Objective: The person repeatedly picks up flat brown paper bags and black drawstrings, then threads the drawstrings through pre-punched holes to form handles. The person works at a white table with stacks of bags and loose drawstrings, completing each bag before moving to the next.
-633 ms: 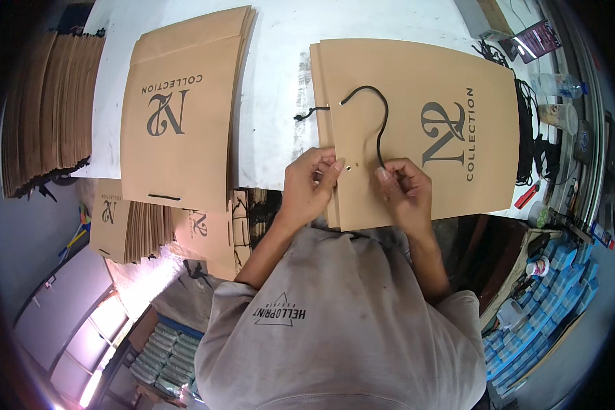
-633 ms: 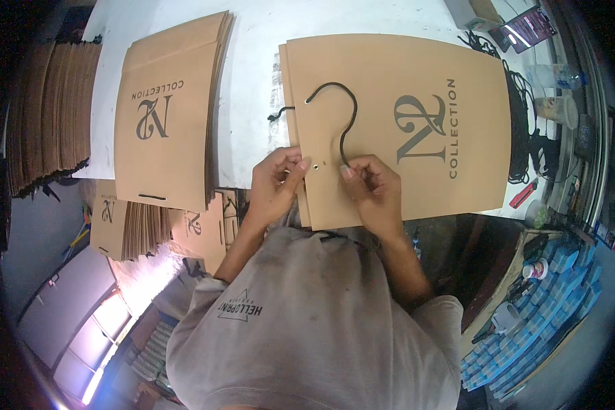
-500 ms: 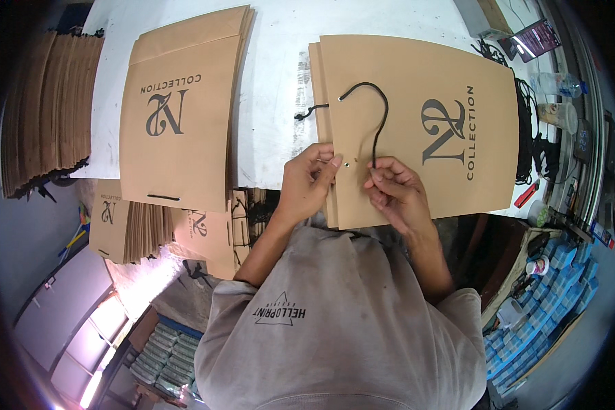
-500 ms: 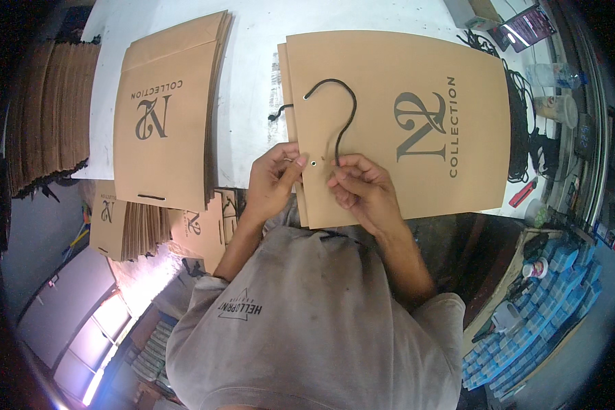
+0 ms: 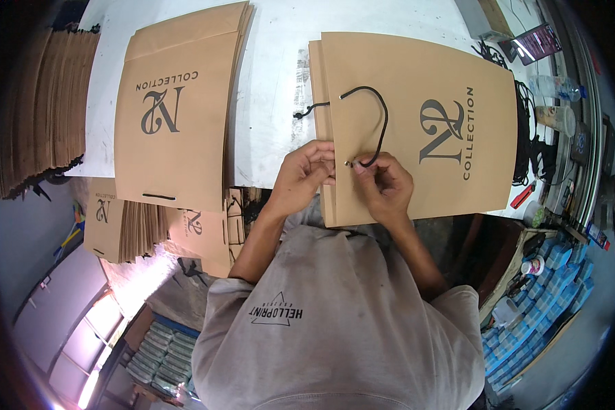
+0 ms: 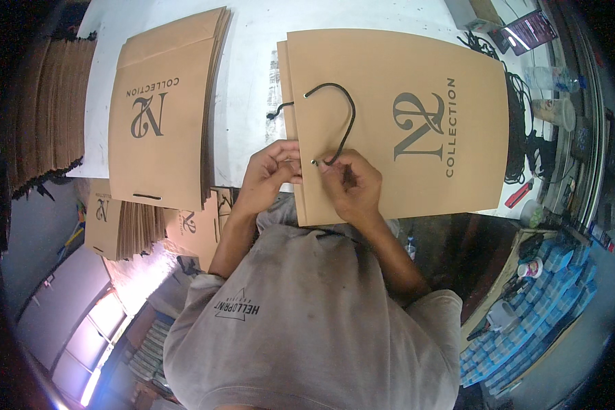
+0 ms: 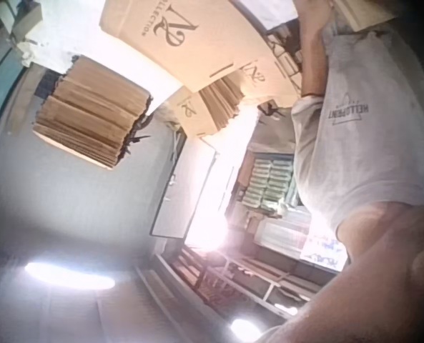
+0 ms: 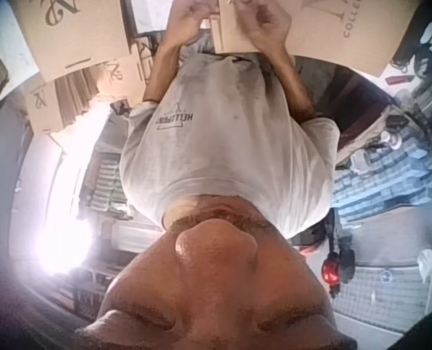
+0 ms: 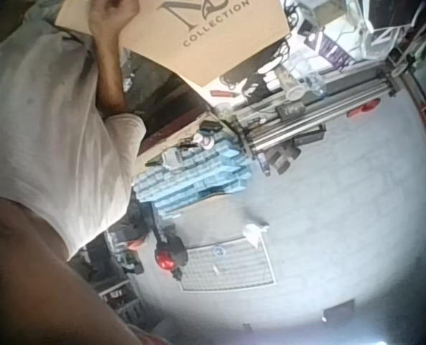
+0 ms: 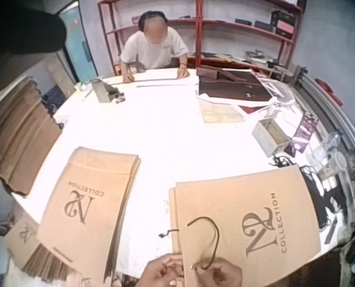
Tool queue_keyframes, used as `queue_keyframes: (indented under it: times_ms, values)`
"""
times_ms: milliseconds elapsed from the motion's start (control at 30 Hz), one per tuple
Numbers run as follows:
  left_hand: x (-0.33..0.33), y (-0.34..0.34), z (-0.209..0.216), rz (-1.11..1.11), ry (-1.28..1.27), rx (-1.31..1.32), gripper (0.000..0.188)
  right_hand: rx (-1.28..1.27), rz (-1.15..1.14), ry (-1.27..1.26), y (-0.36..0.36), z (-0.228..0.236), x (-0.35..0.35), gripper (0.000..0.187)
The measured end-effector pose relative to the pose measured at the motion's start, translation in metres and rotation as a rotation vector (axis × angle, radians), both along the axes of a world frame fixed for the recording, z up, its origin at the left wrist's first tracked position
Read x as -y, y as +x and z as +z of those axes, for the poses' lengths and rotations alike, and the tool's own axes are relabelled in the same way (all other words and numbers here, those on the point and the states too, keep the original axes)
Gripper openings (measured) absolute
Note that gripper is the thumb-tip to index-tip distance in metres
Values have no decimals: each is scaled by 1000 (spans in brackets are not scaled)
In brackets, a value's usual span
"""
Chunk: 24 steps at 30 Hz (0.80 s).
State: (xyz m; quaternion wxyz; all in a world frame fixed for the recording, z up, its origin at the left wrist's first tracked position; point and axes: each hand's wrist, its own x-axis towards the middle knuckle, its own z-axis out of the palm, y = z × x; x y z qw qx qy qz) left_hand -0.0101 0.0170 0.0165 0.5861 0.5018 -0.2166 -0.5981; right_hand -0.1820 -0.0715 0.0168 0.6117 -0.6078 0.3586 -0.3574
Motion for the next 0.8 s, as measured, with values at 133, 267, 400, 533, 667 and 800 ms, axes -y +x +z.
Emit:
queue_keyframes:
  times_ms: [133,267,400,533,667,800]
  values:
    - [3,1,4,-78,11,60,39,-124,28,-189,1,-3,-1,9]
    - [6,0,7,-87,20,55,40,-116,93,-229,-3,-4,6,9]
    - [8,-4,3,-65,11,104,40,-133,200,-213,-8,-5,16,11]
    - [5,-9,7,36,81,318,33,-94,145,-95,-8,-7,12,20]
    - [-30,38,-3,385,118,724,23,84,22,-2,-7,-13,13,25]
    - [-45,52,21,470,96,590,21,-87,75,-207,0,-4,9,27]
